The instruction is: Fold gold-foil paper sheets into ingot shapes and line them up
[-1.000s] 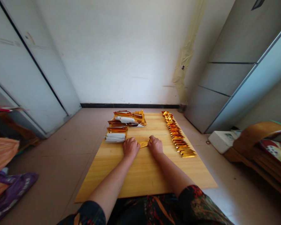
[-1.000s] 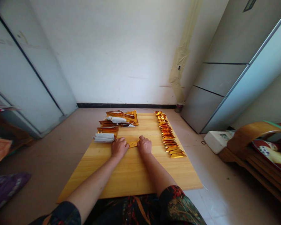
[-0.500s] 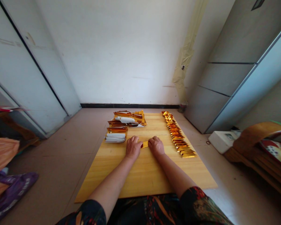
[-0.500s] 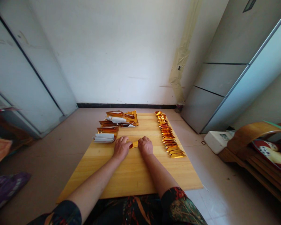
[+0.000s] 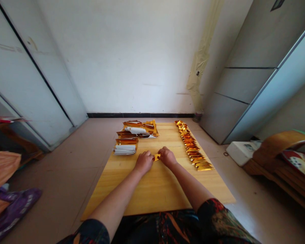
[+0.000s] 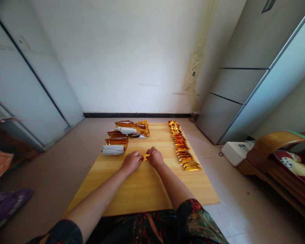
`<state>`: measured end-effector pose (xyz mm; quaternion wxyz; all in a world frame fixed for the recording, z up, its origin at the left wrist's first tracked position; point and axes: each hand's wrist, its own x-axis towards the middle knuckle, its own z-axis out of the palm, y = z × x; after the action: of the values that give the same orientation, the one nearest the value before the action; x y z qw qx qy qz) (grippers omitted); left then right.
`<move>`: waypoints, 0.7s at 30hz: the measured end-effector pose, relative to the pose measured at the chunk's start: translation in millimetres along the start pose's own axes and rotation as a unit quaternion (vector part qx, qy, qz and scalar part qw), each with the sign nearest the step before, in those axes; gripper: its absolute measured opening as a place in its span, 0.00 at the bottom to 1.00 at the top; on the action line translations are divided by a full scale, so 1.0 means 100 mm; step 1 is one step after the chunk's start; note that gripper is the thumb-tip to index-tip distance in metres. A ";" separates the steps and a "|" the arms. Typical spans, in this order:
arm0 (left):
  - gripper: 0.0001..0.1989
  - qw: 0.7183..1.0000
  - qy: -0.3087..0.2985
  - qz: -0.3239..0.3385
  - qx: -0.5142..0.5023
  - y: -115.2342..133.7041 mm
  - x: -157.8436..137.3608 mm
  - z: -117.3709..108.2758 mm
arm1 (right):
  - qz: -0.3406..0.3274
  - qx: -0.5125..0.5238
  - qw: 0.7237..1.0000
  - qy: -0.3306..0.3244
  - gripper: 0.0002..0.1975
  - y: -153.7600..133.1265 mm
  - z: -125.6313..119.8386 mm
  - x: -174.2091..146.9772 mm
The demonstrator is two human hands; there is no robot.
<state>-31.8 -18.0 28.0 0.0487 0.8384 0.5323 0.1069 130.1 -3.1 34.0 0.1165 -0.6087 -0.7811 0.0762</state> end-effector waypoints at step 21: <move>0.16 0.996 0.010 -0.064 -0.066 -0.10 -0.05 0.09 | 0.125 0.028 0.991 -0.042 0.20 -0.29 -0.10 -0.03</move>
<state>-40.3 -17.8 16.9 0.1053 0.7965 0.5771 0.1465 106.6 -13.5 50.9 0.0898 -0.6941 -0.7008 0.1376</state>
